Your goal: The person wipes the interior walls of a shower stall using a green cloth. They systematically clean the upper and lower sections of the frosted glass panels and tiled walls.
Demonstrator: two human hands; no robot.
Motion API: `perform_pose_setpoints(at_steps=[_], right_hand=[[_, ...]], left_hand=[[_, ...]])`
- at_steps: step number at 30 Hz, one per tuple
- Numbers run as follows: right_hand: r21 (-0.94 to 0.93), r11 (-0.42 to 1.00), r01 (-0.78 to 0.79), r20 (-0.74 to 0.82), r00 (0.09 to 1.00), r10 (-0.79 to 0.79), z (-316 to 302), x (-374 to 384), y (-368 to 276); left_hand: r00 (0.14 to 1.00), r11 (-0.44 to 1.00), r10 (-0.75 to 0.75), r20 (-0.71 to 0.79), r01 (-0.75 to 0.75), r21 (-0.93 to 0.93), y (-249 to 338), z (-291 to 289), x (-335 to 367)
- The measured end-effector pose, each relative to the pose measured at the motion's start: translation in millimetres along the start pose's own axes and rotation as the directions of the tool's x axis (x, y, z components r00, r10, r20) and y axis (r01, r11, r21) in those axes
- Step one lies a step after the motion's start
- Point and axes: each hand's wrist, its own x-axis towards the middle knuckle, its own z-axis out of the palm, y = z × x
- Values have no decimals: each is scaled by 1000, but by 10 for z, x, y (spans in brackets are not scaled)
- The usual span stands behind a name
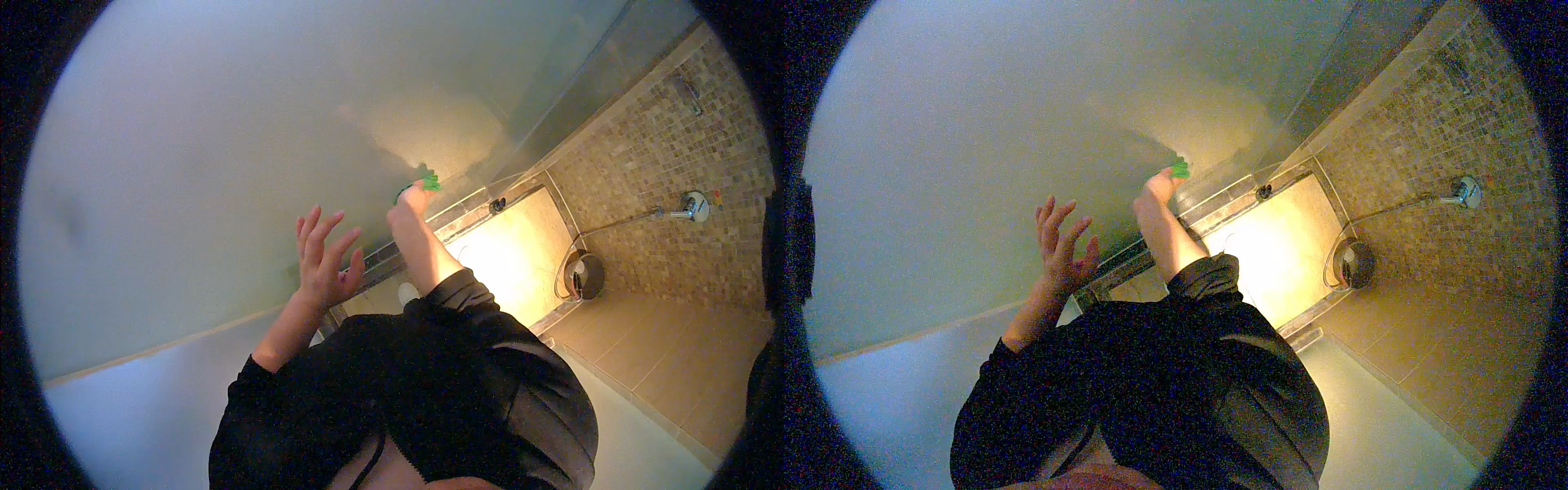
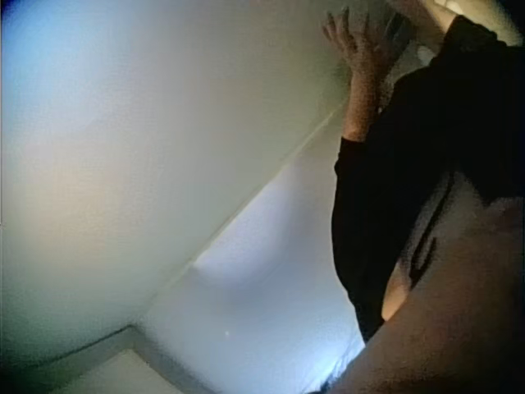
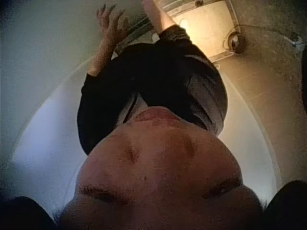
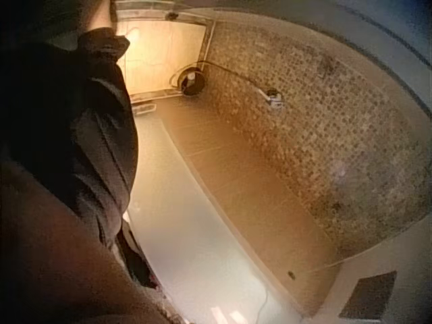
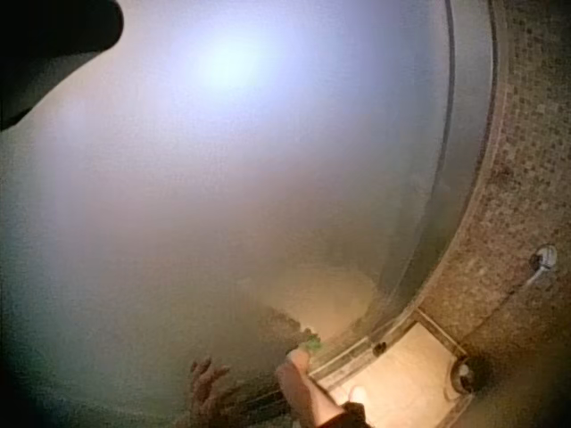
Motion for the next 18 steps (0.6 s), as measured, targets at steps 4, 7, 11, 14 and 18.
perform_pose_setpoints(at_steps=[4,7,11,14,18], right_hand=[[-194,977,-84,250,959,132,185,-1141,-442],[-301,780,548,458,801,-386,171,-1868,-566],[-190,595,781,523,593,-612,22,-1542,-334],[-352,852,388,269,914,-305,-242,-434,246],[183,923,-338,196,933,303,-590,806,278]], left_hand=[[997,1000,-16,-73,15,-1,-59,45,-144],[993,1000,-7,-117,5,-17,-90,9,-170],[996,999,-35,-87,36,8,13,6,-152],[999,999,-37,28,36,27,86,36,-254],[994,1000,-3,113,1,18,170,127,-225]])
